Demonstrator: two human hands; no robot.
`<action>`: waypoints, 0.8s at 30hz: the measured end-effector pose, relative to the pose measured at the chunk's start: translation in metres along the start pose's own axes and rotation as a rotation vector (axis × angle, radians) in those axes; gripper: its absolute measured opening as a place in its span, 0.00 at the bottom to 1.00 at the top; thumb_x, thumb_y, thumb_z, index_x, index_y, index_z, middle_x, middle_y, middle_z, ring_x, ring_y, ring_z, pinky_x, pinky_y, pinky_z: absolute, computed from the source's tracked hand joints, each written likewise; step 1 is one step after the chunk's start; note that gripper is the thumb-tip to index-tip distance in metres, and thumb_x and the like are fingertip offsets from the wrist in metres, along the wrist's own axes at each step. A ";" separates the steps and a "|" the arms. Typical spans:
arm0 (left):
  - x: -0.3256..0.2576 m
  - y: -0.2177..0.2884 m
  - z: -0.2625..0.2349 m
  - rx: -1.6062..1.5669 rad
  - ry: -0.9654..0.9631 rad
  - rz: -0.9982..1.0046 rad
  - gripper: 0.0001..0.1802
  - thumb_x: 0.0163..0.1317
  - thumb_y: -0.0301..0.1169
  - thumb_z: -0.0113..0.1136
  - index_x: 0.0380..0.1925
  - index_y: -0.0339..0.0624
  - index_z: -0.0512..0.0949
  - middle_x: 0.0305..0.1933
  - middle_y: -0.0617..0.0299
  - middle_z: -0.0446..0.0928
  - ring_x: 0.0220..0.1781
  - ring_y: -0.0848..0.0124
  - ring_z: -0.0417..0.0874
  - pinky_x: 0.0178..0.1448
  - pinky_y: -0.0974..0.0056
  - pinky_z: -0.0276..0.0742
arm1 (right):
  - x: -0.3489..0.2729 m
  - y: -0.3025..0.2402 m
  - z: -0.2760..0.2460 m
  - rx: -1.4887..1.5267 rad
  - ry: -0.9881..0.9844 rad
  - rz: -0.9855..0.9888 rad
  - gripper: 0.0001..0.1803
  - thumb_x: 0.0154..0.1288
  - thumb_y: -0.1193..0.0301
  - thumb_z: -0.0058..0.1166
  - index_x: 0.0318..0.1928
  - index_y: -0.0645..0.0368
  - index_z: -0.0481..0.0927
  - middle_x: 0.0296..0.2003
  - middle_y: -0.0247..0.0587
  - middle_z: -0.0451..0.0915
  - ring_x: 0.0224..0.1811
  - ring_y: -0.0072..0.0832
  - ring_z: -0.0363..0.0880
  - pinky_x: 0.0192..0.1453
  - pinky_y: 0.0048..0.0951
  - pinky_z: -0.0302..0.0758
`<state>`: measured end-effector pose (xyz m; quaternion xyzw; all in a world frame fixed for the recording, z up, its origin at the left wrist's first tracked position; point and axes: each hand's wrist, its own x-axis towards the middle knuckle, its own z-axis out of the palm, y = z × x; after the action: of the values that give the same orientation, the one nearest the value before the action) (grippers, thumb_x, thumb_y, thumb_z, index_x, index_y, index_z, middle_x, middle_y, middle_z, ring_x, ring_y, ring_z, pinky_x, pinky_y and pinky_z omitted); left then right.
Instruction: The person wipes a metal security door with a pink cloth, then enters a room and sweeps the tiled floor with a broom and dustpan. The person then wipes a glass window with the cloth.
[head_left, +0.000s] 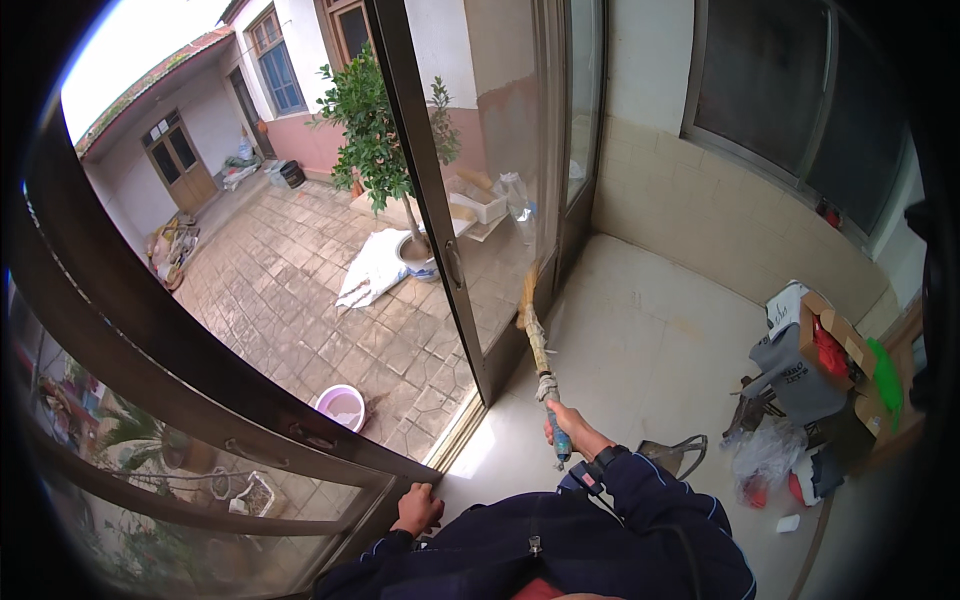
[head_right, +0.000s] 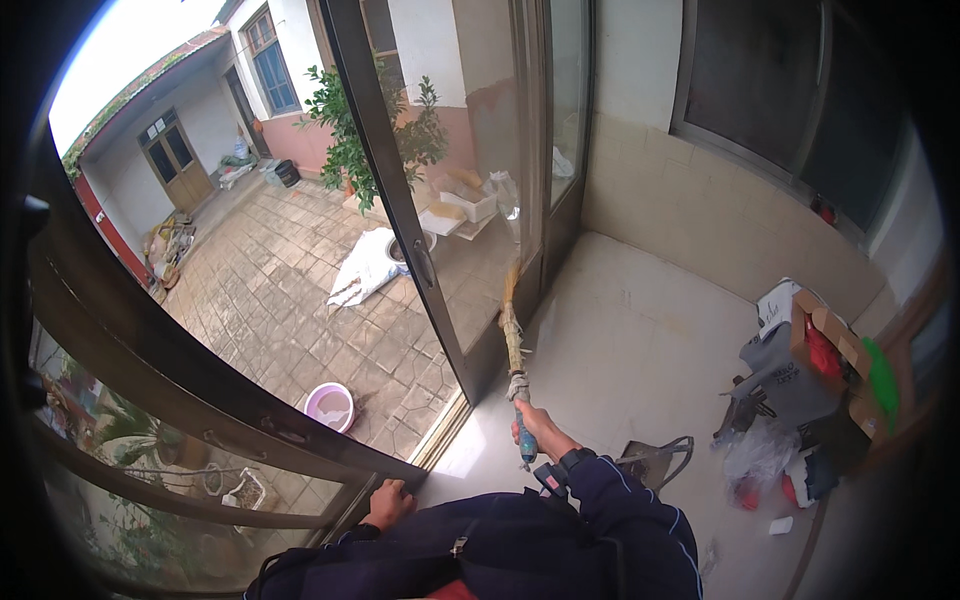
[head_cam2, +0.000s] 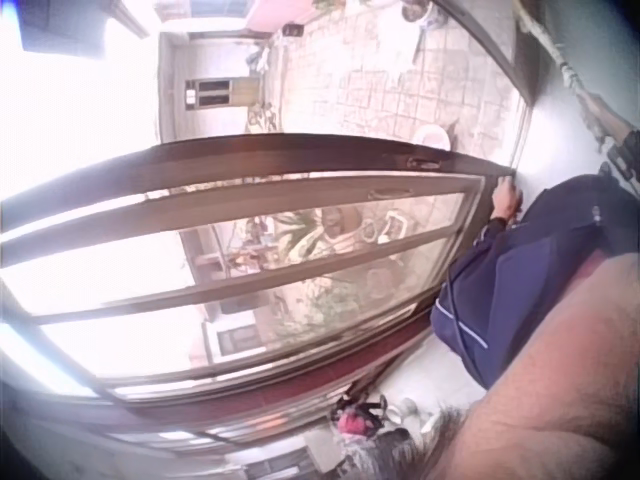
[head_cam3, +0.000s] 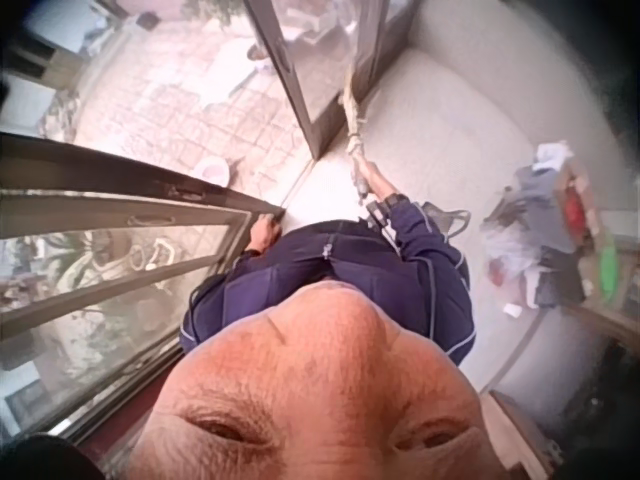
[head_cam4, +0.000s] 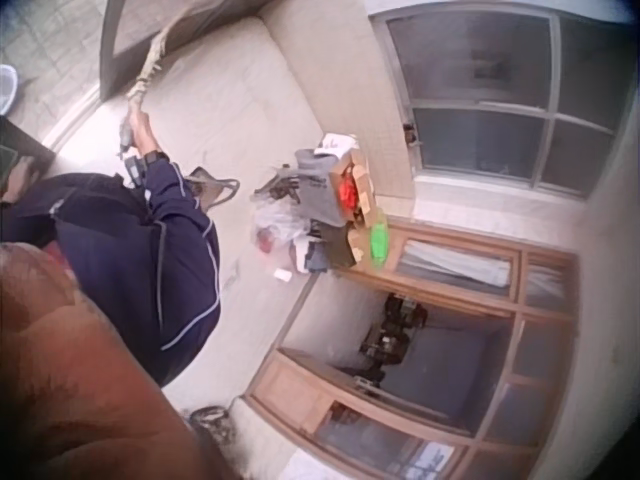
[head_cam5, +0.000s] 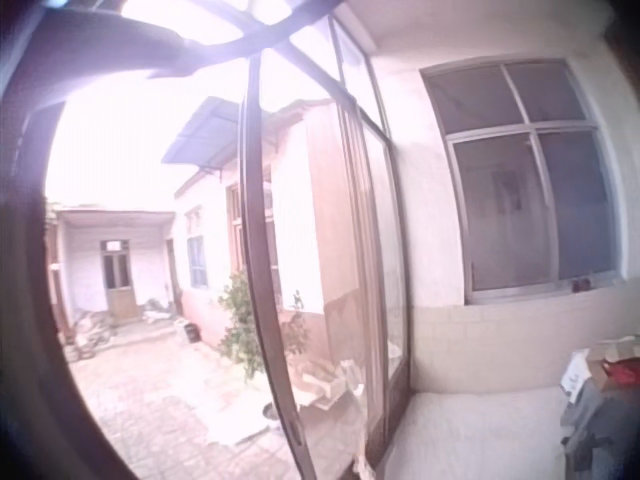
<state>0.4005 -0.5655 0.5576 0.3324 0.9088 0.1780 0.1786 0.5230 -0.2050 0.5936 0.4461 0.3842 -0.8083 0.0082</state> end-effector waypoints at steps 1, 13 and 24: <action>0.002 0.003 -0.001 0.004 -0.008 0.002 0.10 0.51 0.36 0.55 0.27 0.40 0.76 0.39 0.49 0.75 0.35 0.49 0.81 0.42 0.51 0.78 | -0.011 -0.007 0.006 -0.004 -0.038 -0.064 0.21 0.68 0.54 0.46 0.36 0.62 0.67 0.20 0.39 0.71 0.16 0.27 0.69 0.19 0.30 0.72; -0.001 0.002 -0.001 0.031 -0.004 0.062 0.09 0.52 0.33 0.55 0.26 0.39 0.74 0.37 0.49 0.75 0.30 0.48 0.81 0.39 0.50 0.79 | -0.160 -0.131 0.072 -0.289 -0.215 -0.871 0.19 0.70 0.54 0.44 0.39 0.59 0.65 0.18 0.34 0.69 0.14 0.20 0.69 0.18 0.25 0.70; -0.011 -0.023 0.011 0.038 -0.025 -0.050 0.11 0.52 0.36 0.57 0.31 0.42 0.75 0.41 0.51 0.75 0.38 0.47 0.80 0.42 0.49 0.77 | -0.088 0.048 -0.074 -0.830 0.147 -0.539 0.21 0.65 0.55 0.49 0.40 0.64 0.69 0.17 0.43 0.76 0.17 0.32 0.79 0.24 0.33 0.75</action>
<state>0.4005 -0.5867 0.5402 0.3152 0.9177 0.1521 0.1881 0.6460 -0.2211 0.6058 0.3458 0.7745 -0.5272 -0.0513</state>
